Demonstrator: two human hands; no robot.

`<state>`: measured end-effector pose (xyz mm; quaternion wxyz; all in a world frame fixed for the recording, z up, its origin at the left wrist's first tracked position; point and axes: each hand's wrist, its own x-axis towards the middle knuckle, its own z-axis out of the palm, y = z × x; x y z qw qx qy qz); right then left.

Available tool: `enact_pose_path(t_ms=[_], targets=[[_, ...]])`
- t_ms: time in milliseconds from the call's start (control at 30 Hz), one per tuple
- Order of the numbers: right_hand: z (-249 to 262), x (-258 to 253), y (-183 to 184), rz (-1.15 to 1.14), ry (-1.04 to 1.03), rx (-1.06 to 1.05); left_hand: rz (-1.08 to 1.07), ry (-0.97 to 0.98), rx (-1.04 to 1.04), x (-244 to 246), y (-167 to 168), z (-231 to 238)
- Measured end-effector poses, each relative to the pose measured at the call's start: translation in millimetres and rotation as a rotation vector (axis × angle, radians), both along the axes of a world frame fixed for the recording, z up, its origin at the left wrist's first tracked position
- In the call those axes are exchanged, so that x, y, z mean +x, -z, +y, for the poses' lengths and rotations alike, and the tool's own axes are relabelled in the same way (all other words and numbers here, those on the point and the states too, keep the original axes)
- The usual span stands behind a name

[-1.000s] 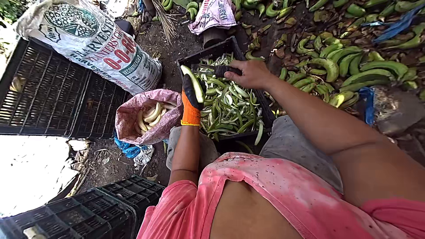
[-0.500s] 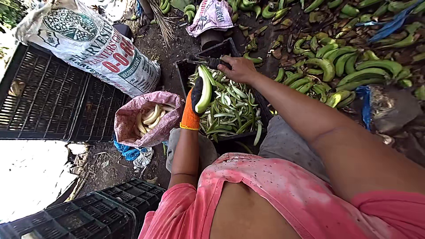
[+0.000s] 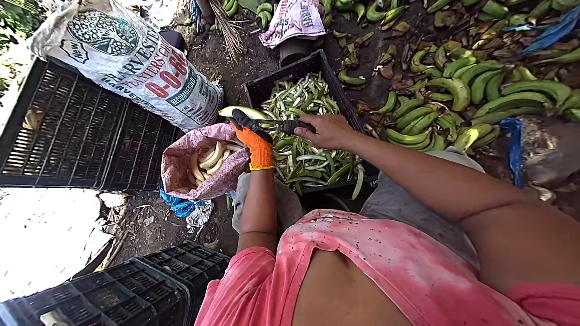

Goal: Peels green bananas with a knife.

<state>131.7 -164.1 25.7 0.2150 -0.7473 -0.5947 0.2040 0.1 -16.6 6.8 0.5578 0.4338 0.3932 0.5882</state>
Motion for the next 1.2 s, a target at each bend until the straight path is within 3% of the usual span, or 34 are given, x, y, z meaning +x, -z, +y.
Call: enact_pose_path(t_ms=[133, 300, 433, 533, 667, 767, 833, 900, 967, 1133, 1200], targets=[[14, 26, 0, 0.000, 0.029, 0.032, -0.003, 0.398, 0.102, -9, 4, -2], [44, 68, -12, 0.050, -0.014, 0.117, 0.039, 1.084, 0.083, -28, 0, 8], [47, 112, 2, 0.096, 0.020, 0.086, -0.061, 1.281, -0.018, -33, -1, 21], [31, 133, 0, 0.075, 0.139, 0.045, -0.035, 1.123, 0.004, -42, -2, 24], [17, 68, -21, -0.010, 0.048, 0.149, -0.076, 0.693, 0.007, -15, 11, 22], [3, 20, -13, -0.078, -0.029, 0.136, 0.312, 0.293, 0.121, -7, 10, 9], [-3, 1, -4, -0.113, -0.030, 0.135, 0.573, 0.161, 0.066, -6, -9, -10], [-4, -8, 4, -0.136, -0.009, 0.108, 0.682, 0.103, -0.087, 1, -40, -33], [-1, -9, 10, -0.111, 0.019, 0.086, 0.618, 0.066, -0.172, 5, -49, -38], [14, 11, 11, -0.002, 0.065, 0.044, 0.355, 0.048, -0.202, 7, -10, -16], [14, 17, 9, 0.004, 0.030, 0.057, 0.419, 0.136, -0.004, 0, -1, -13]])
